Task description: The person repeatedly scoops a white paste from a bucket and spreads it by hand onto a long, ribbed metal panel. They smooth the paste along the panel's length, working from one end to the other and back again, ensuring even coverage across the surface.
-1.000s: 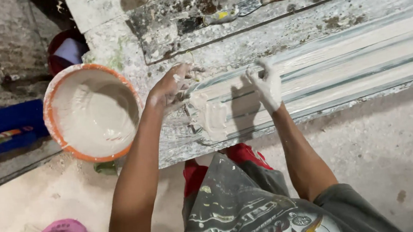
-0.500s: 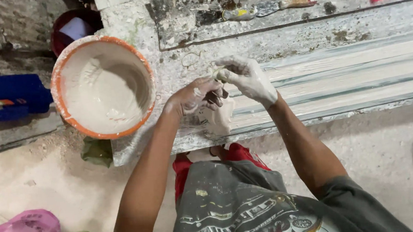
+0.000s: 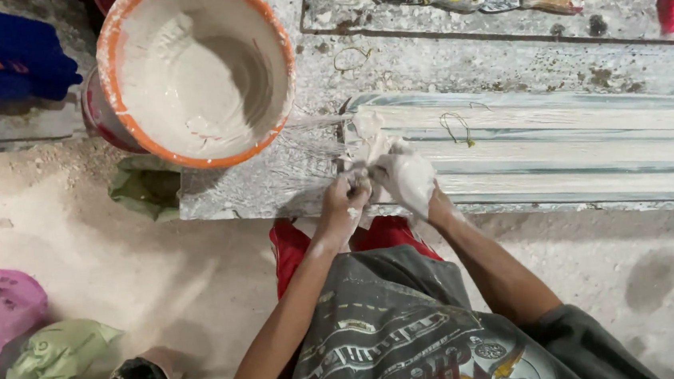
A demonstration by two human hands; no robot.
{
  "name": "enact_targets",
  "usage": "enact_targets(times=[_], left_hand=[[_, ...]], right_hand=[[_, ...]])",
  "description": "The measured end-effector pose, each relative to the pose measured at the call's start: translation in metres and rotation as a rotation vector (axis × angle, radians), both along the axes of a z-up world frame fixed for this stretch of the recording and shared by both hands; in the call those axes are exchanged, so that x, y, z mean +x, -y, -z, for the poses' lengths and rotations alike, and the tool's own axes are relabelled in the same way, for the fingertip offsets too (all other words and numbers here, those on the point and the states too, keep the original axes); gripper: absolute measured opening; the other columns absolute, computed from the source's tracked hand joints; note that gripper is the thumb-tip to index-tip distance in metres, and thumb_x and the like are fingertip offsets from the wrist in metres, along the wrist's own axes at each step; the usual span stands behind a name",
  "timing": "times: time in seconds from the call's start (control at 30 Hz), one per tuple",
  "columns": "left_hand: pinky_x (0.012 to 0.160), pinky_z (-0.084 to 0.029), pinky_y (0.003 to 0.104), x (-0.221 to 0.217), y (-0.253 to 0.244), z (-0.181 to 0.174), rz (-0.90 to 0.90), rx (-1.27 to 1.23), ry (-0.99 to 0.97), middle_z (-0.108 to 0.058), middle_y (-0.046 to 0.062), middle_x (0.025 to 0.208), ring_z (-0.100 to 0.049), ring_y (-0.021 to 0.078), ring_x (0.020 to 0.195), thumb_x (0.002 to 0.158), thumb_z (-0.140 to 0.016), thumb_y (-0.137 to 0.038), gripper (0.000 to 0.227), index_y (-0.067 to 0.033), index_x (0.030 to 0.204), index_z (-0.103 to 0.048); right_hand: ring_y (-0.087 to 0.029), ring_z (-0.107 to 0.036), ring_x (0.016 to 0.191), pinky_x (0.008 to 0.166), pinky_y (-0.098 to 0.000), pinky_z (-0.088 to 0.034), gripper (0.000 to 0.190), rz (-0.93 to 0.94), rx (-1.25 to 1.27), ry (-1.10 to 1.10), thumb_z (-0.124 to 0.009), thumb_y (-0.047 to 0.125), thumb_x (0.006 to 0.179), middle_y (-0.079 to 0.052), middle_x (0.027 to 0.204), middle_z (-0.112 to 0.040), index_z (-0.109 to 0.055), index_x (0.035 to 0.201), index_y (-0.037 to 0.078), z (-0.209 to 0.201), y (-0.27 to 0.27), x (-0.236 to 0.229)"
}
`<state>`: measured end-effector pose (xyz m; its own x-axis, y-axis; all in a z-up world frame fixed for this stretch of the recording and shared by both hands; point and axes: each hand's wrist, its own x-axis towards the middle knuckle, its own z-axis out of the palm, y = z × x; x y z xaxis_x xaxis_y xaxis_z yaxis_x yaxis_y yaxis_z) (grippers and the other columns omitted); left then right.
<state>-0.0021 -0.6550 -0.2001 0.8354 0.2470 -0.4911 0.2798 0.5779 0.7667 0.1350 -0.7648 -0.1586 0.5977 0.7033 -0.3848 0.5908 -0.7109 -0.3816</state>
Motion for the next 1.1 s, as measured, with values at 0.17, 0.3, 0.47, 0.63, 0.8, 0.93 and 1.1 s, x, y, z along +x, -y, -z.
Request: enact_targets(times=[0.17,0.3,0.47,0.63,0.8,0.93,1.1], left_hand=[[0.083,-0.058,0.035,0.072,-0.038,0.024,-0.096,0.529,-0.102,-0.075,0.013,0.107,-0.073,0.0217,0.094,0.093,-0.066,-0.008,0.025,-0.0011,0.117,-0.064],[0.095,-0.053,0.042,0.107,-0.064,0.073,-0.084,0.718,-0.179,-0.073,0.022,0.115,-0.069,0.0362,0.111,0.08,-0.076,-0.005,0.041,0.0012,0.118,-0.062],[0.093,-0.052,0.042,0.105,-0.086,0.091,-0.069,0.689,-0.301,-0.072,0.021,0.112,-0.068,0.0353,0.108,0.075,-0.076,-0.002,0.044,0.0014,0.116,-0.062],[0.088,-0.051,0.039,0.091,-0.105,0.098,-0.177,0.643,-0.13,-0.065,0.015,0.104,-0.064,0.0277,0.096,0.081,-0.071,-0.002,0.04,0.0052,0.117,-0.055],[0.091,-0.047,0.044,0.079,-0.107,0.126,-0.231,1.048,-0.203,-0.067,0.023,0.106,-0.064,0.0355,0.098,0.088,-0.073,-0.01,0.032,0.0062,0.113,-0.062],[0.085,-0.053,0.046,0.088,-0.103,0.08,-0.2,0.797,-0.323,-0.07,0.019,0.094,-0.069,0.0353,0.09,0.088,-0.061,-0.009,0.019,0.0031,0.103,-0.062],[0.087,-0.048,0.053,0.1,-0.099,0.058,-0.04,0.995,-0.196,-0.07,0.024,0.094,-0.066,0.0425,0.094,0.092,-0.061,-0.007,0.016,0.0032,0.104,-0.064]], right_hand=[[-0.031,-0.062,0.095,0.086,-0.0434,-0.052,0.029,-0.408,-0.164,0.183,-0.072,0.028,0.093,-0.008,0.1,-0.073,-0.075,0.121,0.028,-0.011,-0.08,0.056],[-0.031,-0.054,0.108,0.087,-0.0453,-0.051,0.038,-0.477,-0.309,0.312,-0.076,0.022,0.087,-0.016,0.119,-0.063,-0.074,0.125,0.022,0.036,-0.112,0.095],[-0.034,-0.055,0.117,0.091,-0.047,-0.051,0.037,-0.685,-0.23,0.203,-0.074,0.025,0.089,-0.006,0.131,-0.064,-0.074,0.125,0.021,0.041,-0.148,0.099],[-0.025,-0.061,0.111,0.092,-0.0467,-0.047,0.029,-0.661,-0.478,0.042,-0.071,0.033,0.085,-0.006,0.113,-0.072,-0.076,0.112,0.023,0.059,-0.165,0.094],[-0.025,-0.071,0.097,0.1,-0.0447,-0.048,0.022,-0.585,-0.21,0.046,-0.066,0.032,0.094,-0.007,0.104,-0.078,-0.081,0.102,0.019,0.076,-0.152,0.091],[-0.02,-0.074,0.086,0.089,-0.0358,-0.061,0.026,-0.121,0.089,-0.245,-0.061,0.031,0.1,-0.007,0.11,-0.075,-0.072,0.12,0.018,0.069,-0.126,0.097],[-0.012,-0.071,0.091,0.08,-0.0328,-0.06,0.016,0.413,0.532,-0.497,-0.069,0.019,0.098,-0.002,0.108,-0.076,-0.077,0.109,0.011,0.042,-0.061,0.076]])
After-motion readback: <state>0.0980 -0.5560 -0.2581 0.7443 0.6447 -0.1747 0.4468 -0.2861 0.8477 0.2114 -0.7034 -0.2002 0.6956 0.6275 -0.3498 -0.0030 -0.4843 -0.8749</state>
